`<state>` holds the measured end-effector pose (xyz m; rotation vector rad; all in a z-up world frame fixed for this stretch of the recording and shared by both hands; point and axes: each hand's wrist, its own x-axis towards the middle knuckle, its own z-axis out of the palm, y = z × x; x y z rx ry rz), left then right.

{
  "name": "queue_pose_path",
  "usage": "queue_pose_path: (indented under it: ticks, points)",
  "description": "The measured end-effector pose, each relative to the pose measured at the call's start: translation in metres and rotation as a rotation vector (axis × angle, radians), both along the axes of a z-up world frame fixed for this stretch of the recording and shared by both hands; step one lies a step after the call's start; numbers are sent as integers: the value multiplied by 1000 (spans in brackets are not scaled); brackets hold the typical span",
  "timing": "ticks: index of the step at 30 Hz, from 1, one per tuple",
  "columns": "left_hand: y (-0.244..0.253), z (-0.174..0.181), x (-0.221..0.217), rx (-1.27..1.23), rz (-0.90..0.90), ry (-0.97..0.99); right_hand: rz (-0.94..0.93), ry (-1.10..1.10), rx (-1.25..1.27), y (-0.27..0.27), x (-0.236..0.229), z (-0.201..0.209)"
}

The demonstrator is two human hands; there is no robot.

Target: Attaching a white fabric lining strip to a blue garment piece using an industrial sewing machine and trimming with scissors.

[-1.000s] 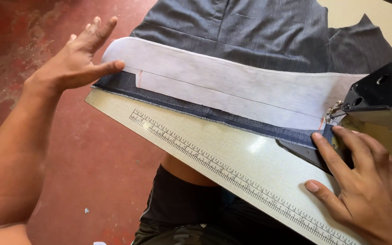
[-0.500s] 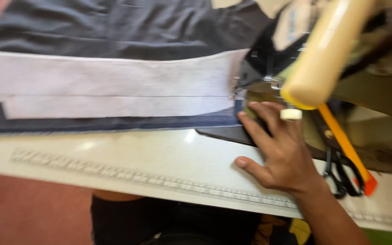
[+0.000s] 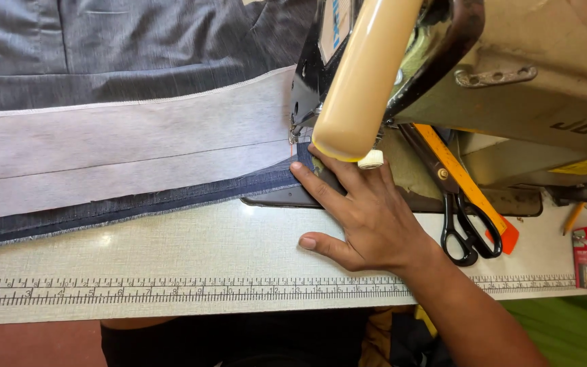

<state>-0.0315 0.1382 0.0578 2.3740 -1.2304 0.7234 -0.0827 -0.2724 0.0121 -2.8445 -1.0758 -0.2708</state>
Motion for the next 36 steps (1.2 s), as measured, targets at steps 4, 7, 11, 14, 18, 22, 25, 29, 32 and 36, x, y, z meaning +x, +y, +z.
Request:
queue_pose_path:
  ticks: [4, 7, 11, 14, 18, 22, 25, 29, 32, 36]
  points:
    - [-56, -7, 10, 44, -38, -83, 28, 4, 51, 2, 0, 4]
    - [-106, -27, 28, 101, -249, 17, 35, 10, 63, 2, 1, 4]
    - [-128, -46, 41, 101, -409, 221, 17, -5, 12, -1, 0, 1]
    - [-130, -47, 41, 112, -413, 256, 22, -9, 29, -3, 3, 0]
    - [-132, -47, 36, 116, -385, 255, 46, 24, 48, -6, 5, -2]
    - [-132, -48, 37, 119, -385, 255, 45, 6, 55, -6, 6, -5]
    - [-132, -46, 38, 126, -388, 254, 8, 52, 38, -7, 5, -7]
    - [-132, -43, 37, 150, -387, 259, 18, 28, 59, -9, 4, -4]
    - [-133, -40, 38, 156, -382, 251, 11, -75, 100, -17, -2, 13]
    - [-133, -41, 39, 129, -378, 255, -232, -296, 227, -40, -30, 43]
